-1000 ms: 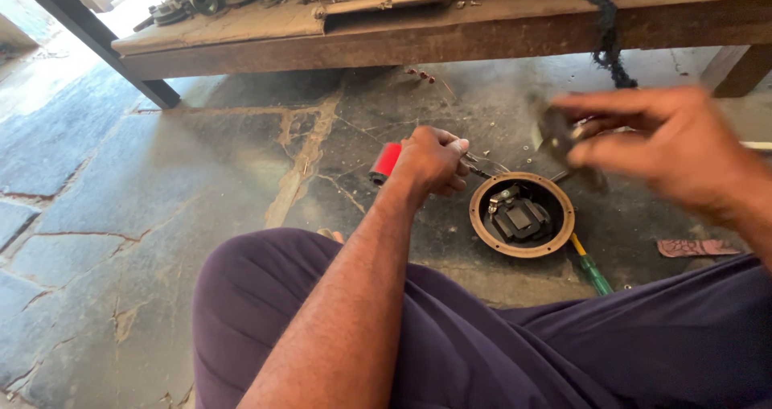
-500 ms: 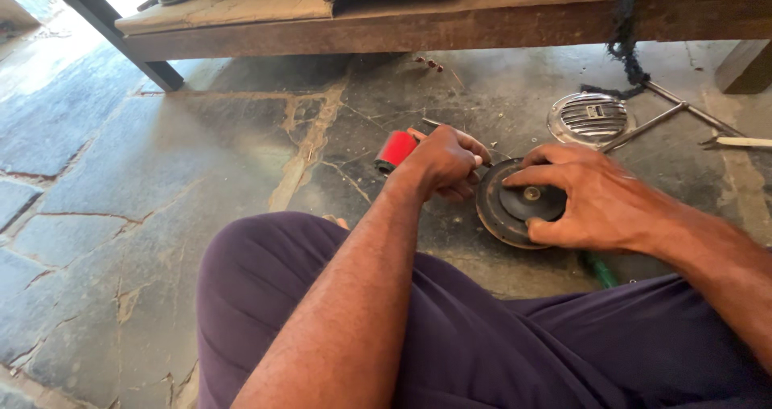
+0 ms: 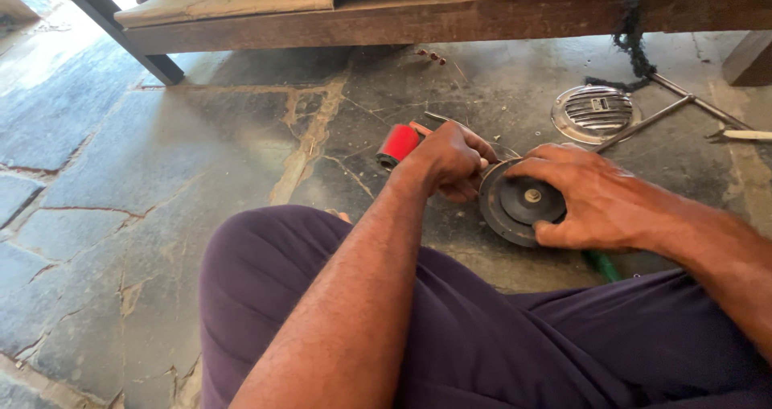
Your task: The person sits on the floor and assembles a circular mechanical component, likely a speaker or motor housing. They use a screwdriver to tighten screws, attach a gasket, and fit a cover plate onto the main body.
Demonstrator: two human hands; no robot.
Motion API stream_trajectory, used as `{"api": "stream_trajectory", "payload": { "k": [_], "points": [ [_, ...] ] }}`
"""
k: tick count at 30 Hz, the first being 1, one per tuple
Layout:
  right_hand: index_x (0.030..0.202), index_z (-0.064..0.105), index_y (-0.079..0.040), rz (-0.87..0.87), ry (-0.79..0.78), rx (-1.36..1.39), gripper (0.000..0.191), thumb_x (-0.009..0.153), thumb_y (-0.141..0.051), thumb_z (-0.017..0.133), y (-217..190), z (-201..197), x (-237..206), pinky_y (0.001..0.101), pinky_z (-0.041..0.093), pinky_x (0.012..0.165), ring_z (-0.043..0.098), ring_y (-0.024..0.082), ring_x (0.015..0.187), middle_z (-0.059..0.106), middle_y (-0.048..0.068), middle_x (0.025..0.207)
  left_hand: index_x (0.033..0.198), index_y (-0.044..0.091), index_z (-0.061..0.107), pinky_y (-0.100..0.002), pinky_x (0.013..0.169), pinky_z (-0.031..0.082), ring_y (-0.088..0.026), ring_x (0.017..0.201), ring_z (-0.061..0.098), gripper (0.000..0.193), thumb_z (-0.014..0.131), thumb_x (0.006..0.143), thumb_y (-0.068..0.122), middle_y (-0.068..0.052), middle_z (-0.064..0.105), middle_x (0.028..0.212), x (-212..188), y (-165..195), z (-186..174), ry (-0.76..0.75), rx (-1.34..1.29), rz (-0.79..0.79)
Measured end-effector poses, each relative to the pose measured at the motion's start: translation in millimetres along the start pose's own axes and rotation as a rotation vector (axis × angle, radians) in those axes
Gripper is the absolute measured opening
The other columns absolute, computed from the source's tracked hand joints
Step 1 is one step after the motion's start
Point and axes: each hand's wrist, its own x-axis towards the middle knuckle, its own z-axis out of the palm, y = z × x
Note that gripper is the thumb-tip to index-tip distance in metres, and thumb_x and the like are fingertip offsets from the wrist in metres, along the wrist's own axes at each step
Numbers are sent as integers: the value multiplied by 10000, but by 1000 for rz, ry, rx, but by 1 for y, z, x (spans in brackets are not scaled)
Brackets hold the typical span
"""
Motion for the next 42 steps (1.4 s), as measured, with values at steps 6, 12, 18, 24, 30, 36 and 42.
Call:
{"api": "stream_trajectory", "payload": {
  "k": [6, 12, 18, 24, 30, 36, 42],
  "points": [
    [1477, 444, -137, -44, 32, 25, 958, 618, -301, 838, 2, 1, 2, 412, 452, 1070, 558, 283, 1249, 585, 120, 1352, 1063, 9, 780, -357, 451, 576, -189, 532, 687, 223, 636, 892, 9, -110, 739, 750, -4, 3, 1, -8, 3, -25],
    [1595, 184, -116, 3, -10, 22, 1207, 612, -253, 870, 3, 1, 6, 439, 395, 1141, 506, 328, 1351, 538, 175, 1424, 1084, 14, 766, -357, 451, 563, -199, 542, 699, 220, 648, 898, 16, -125, 746, 748, -8, 7, 2, -14, 17, -36],
    [1641, 33, -174, 72, -21, 83, 1301, 649, -233, 873, -3, -3, 3, 390, 396, 1161, 505, 289, 1344, 514, 140, 1474, 1074, -2, 777, -359, 451, 570, -208, 550, 714, 232, 618, 906, 8, -130, 751, 747, -8, 7, 2, -28, -1, -15],
    [1650, 2, -174, 103, -32, 65, 1321, 657, -226, 873, -8, -6, 3, 384, 398, 1163, 509, 285, 1342, 511, 139, 1427, 1094, 48, 780, -352, 503, 615, -191, 593, 736, 232, 628, 920, 46, -106, 771, 788, -10, 8, 2, -6, 49, -28],
    [1647, 7, -166, 91, -21, 75, 1321, 649, -235, 869, -6, -5, 2, 385, 395, 1160, 506, 285, 1335, 514, 139, 1422, 1108, 70, 791, -357, 524, 623, -193, 603, 741, 236, 630, 936, 85, -107, 777, 798, -12, 10, 2, -18, 62, -42],
    [1679, -8, -149, 55, -22, 64, 1355, 656, -240, 875, 1, -1, 4, 404, 400, 1183, 529, 307, 1345, 529, 165, 1439, 1117, 76, 786, -349, 546, 628, -184, 624, 745, 242, 651, 916, 71, -103, 783, 814, -14, 12, 2, -14, 90, -19],
    [1685, -29, -187, 43, -19, 87, 1374, 655, -228, 879, 8, 4, 6, 435, 384, 1192, 515, 326, 1370, 520, 179, 1456, 1126, 74, 779, -352, 561, 639, -192, 633, 752, 268, 652, 891, 46, -112, 787, 816, -11, 10, 2, -10, 95, -23]
  ]
}}
